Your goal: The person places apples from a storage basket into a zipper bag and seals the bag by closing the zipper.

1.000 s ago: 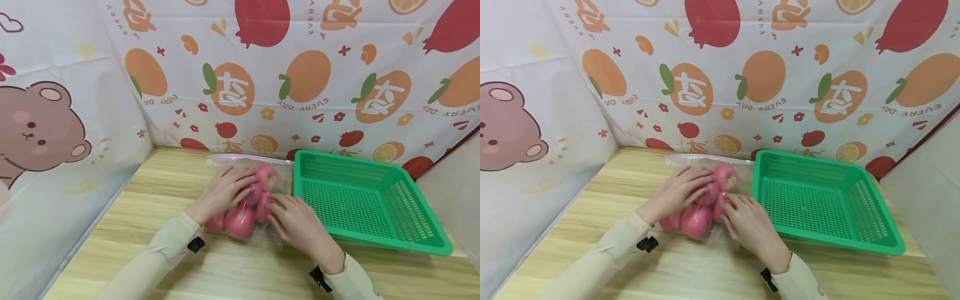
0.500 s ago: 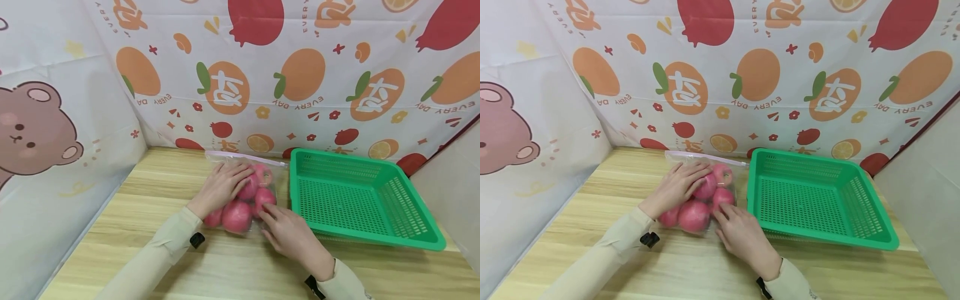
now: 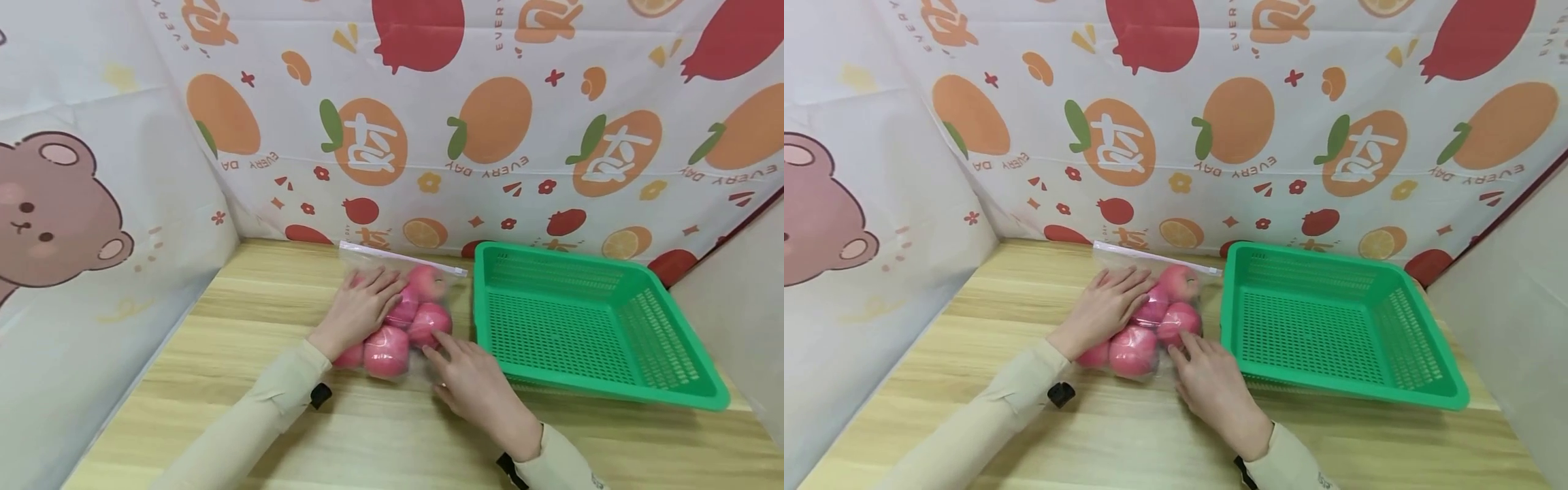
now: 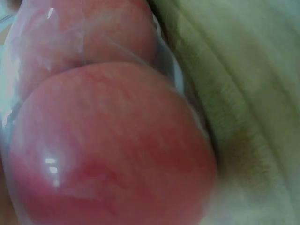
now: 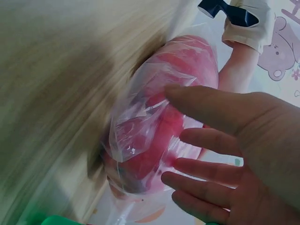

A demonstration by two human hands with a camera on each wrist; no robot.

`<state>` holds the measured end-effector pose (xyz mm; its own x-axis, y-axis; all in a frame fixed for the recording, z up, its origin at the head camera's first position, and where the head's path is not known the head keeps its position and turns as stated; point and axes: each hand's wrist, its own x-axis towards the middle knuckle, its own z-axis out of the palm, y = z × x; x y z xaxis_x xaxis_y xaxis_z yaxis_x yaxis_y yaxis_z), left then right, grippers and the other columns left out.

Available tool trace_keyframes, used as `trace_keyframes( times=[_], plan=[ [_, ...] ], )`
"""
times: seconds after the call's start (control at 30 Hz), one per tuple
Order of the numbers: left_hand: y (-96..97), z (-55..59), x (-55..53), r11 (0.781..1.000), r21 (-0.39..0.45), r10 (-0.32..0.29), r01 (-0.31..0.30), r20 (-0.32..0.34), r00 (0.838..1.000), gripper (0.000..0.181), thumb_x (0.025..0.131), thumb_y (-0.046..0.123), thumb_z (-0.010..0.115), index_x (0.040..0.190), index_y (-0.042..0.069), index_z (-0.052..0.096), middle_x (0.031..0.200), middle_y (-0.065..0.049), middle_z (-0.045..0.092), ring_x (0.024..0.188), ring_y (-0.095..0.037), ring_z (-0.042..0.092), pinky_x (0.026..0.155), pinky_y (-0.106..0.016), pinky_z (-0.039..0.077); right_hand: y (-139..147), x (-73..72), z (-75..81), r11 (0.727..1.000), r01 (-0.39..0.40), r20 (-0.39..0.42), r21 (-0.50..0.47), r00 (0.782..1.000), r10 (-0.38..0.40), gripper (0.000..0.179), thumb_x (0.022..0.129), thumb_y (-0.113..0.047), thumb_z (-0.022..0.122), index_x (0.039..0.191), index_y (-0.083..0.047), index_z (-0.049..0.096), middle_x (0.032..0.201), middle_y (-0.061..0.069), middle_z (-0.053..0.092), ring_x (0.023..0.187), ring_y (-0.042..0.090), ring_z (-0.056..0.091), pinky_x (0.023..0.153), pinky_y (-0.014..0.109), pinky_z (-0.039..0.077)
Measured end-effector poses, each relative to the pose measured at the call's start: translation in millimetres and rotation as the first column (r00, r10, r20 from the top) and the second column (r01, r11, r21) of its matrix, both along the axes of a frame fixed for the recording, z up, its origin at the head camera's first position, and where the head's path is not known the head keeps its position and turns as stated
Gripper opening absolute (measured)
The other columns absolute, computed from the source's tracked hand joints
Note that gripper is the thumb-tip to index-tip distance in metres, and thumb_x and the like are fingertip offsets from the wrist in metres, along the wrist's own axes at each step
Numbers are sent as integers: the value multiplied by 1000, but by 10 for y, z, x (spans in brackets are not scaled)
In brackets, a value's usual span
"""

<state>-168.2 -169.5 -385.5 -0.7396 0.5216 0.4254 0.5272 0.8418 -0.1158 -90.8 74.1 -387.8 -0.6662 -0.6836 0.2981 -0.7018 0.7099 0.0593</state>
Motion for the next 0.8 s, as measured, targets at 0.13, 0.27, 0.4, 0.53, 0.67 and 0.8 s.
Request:
trace_keyframes(
  times=[0.13, 0.27, 0.4, 0.53, 0.67, 0.8],
  plan=[
    [-2, -35, 31, 999, 18, 28, -28, 7, 1000, 38, 104, 33, 57, 139, 21, 63, 145, -4, 60, 136, -30, 55, 108, -62, 41, -6, 14, 1, 1000, -17, -19, 1, 1000, 17, 53, 75, -28, 92, 121, -12, 72, 123, 10, 68, 108, 26, 69, 93, 39, 57],
    [28, -42, 49, 997, 49, 57, -62, 100, 993, 40, 106, 34, 53, 143, 21, 60, 150, -4, 56, 140, -30, 50, 112, -67, 35, 6, 32, -6, 1000, -18, -48, 23, 999, 19, 45, 69, -32, 95, 105, -15, 73, 103, 1, 67, 95, 20, 69, 88, 36, 57],
    [71, -43, 63, 988, 92, 105, -127, 212, 971, 41, 108, 35, 49, 147, 24, 56, 155, -3, 50, 146, -31, 43, 114, -72, 27, 21, 39, -44, 997, -21, -115, 79, 993, 30, 36, 68, -34, 95, 92, -19, 72, 92, -3, 68, 88, 16, 71, 88, 35, 56],
    [99, -44, 70, 979, 93, 152, -183, 271, 950, 42, 108, 38, 46, 148, 27, 54, 158, -2, 46, 150, -32, 37, 115, -74, 20, 32, 42, -69, 994, -41, -188, 97, 980, 58, 18, 76, -21, 90, 85, -19, 74, 84, -4, 73, 79, 12, 72, 87, 33, 55],
    [113, -33, 86, 975, 75, 175, -209, 322, 930, 44, 109, 39, 44, 150, 27, 52, 161, -2, 42, 153, -31, 31, 117, -74, 14, 57, 45, -48, 993, -61, -157, 105, 985, 77, 13, 79, -15, 86, 85, -17, 75, 83, -3, 75, 77, 13, 72, 90, 34, 56],
    [134, -13, 109, 969, 73, 187, -234, 399, 898, 46, 110, 40, 39, 154, 28, 46, 165, -2, 34, 155, -31, 23, 119, -73, 8, 108, 36, -3, 992, -109, -72, 61, 991, 113, 15, 82, -21, 85, 91, -16, 75, 90, -3, 74, 90, 17, 73, 98, 39, 55]
  ],
)
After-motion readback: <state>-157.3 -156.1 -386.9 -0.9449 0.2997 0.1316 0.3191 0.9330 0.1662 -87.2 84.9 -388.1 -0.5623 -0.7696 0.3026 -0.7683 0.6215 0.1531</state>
